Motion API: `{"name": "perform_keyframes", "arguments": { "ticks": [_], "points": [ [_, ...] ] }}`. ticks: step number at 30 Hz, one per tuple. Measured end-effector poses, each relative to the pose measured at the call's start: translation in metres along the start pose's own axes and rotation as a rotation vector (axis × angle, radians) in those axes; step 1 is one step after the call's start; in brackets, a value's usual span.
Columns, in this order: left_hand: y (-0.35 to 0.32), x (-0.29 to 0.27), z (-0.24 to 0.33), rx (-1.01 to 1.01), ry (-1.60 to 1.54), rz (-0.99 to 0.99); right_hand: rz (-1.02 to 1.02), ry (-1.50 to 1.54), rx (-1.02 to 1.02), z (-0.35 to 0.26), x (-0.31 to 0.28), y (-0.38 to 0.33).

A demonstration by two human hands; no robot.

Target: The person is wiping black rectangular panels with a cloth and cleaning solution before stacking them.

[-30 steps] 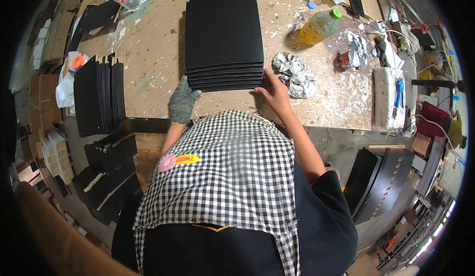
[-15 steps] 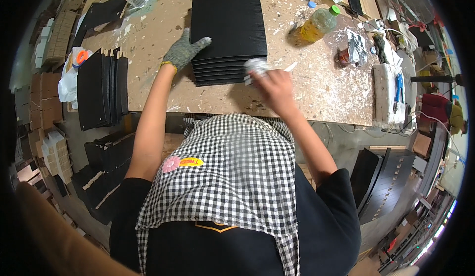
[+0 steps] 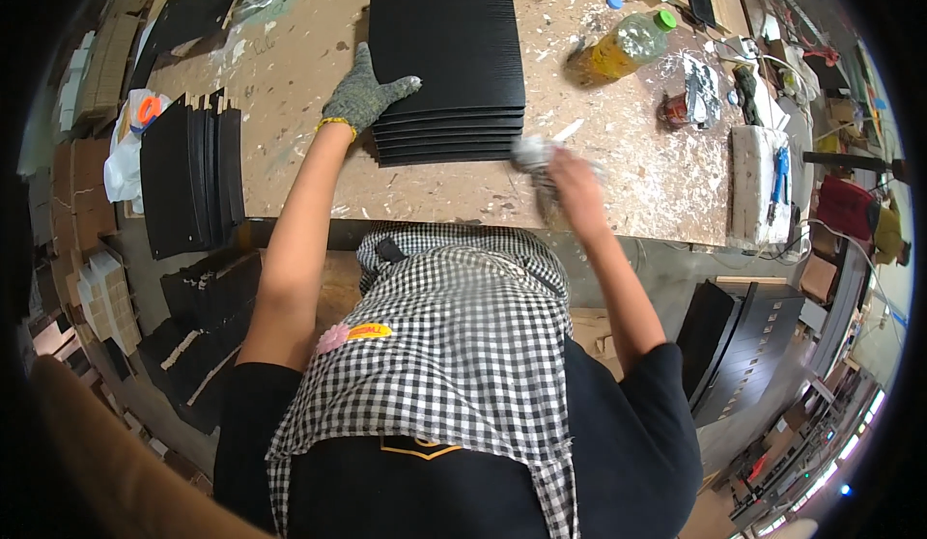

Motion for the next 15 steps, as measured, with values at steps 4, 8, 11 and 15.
{"name": "perform_keyframes", "arguments": {
  "ticks": [4,8,11,15],
  "points": [
    [0.002,-0.001,-0.003,-0.008,0.037,-0.011,0.245,0.163,0.459,0.032,-0.064,0.008],
    [0.007,0.01,0.004,-0.014,0.035,-0.113,0.206,0.195,-0.066,-0.072,-0.019,0.062],
    [0.009,0.011,0.006,0.026,0.065,-0.078,0.066,0.108,-0.376,-0.137,0.073,0.057],
    [0.01,0.011,0.006,0.01,0.118,-0.095,0.211,0.118,-0.668,-0.237,0.102,0.11]
  ]
}}
Point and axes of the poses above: each hand's wrist, its own y-axis towards the middle knuckle, its own x-axis out of the palm, z = x × y, the point moved 10 cm from there along y, towards the middle knuckle, and after that the axes turned 15 degrees about z, right-handed, at the moved point
